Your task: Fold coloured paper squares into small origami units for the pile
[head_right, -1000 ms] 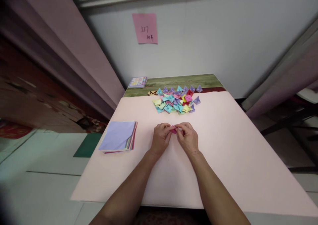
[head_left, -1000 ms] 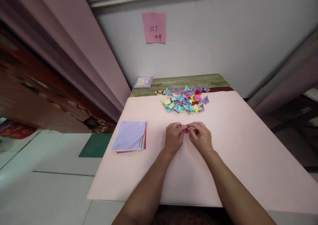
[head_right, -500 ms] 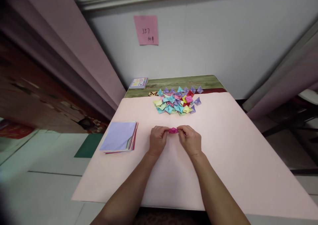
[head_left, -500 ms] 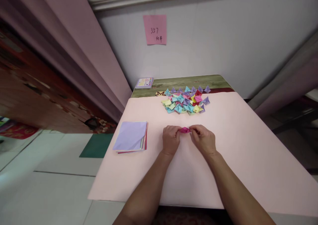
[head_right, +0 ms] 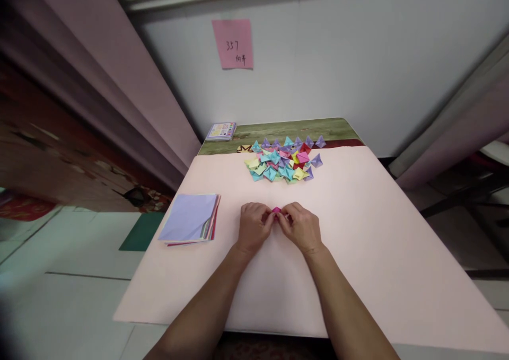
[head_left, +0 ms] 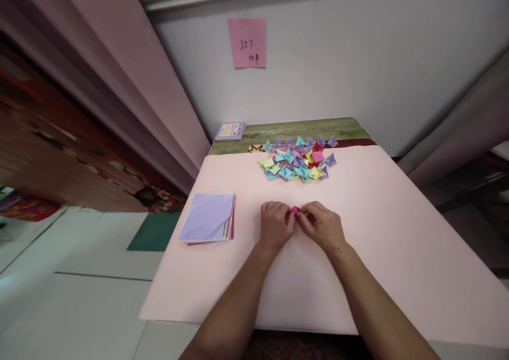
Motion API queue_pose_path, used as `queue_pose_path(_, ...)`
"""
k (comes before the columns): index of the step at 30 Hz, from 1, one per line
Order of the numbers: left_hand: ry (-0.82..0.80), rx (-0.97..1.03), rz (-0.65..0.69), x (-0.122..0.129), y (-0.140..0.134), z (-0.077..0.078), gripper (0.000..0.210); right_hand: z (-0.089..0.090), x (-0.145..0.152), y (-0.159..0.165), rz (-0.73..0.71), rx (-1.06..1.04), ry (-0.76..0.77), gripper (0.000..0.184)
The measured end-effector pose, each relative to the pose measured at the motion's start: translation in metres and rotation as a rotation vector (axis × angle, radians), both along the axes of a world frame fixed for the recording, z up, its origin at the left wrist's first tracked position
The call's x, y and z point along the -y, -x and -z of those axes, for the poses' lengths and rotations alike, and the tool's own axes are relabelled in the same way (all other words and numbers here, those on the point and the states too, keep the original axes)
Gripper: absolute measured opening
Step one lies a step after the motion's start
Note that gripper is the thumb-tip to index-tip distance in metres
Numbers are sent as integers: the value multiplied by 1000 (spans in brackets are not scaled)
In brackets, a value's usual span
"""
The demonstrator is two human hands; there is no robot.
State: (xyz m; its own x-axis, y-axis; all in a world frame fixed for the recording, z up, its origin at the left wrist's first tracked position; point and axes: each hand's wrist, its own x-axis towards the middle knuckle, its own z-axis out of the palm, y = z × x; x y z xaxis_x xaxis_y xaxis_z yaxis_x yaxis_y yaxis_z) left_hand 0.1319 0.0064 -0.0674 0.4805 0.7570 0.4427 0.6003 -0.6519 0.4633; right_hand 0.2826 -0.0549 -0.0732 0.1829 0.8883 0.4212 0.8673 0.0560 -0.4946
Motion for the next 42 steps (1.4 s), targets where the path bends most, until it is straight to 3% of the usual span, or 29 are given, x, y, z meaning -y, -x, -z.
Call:
queue_pose_path(9,-16,-2,-47,1,0,1,12,-1,-4,5,74,-11,37,21)
queue_pose_path(15,36,10,-55,4,-2,1,9,1,-6,7,92,-16,78,9)
queue_pose_path(27,41,3,-56,5,-7,1,9,-2,-13,18,205,-85,119,10)
queue_pose_path(42,45,18,-55,5,-8,2,11,-2,-15,18,173,-99,100,19)
